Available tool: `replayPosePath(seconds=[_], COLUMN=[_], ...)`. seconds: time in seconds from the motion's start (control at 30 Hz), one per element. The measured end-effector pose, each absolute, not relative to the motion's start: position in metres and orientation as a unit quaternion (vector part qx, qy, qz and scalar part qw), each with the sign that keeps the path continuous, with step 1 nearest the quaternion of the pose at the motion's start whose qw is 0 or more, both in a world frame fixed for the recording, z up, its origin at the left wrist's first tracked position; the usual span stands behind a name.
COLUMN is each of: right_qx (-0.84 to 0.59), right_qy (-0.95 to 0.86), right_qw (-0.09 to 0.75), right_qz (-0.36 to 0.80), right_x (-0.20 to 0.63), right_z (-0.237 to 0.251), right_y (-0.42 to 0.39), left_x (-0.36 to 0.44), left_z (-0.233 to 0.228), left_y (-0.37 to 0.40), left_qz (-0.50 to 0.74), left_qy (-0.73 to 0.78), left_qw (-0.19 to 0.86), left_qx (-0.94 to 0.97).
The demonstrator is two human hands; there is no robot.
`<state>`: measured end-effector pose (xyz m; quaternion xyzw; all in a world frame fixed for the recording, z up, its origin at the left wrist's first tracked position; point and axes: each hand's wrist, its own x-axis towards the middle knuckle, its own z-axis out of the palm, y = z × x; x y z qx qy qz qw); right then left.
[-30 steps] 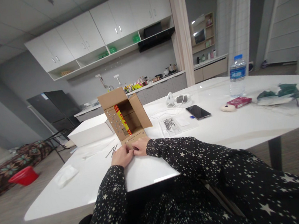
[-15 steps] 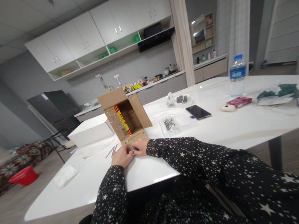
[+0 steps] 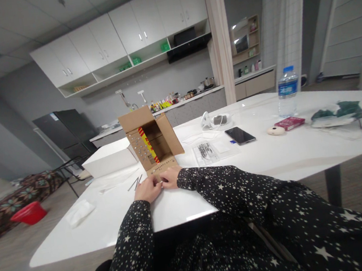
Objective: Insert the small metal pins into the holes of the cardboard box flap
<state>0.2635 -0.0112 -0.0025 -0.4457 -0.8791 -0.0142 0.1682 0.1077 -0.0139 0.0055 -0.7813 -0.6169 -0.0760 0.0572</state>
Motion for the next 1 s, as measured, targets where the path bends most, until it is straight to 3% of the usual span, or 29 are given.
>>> replayPosePath(seconds=[0.47,1.0], right_qx=[-0.447,-0.437], right_qy=[-0.877,-0.880], right_qw=[0.178,0.189], right_qz=[-0.009,-0.008], right_x=[0.263,0.264], right_z=[-0.004,-0.007], right_y=[-0.009,-0.008], left_x=[0.105,0.098], left_z=[0.001,0.001], left_y=[-0.010,-0.007], left_qz=[-0.100,-0.388], left_qy=[-0.623,-0.565], left_qw=[0.066,-0.012], left_qx=[-0.773,-0.727])
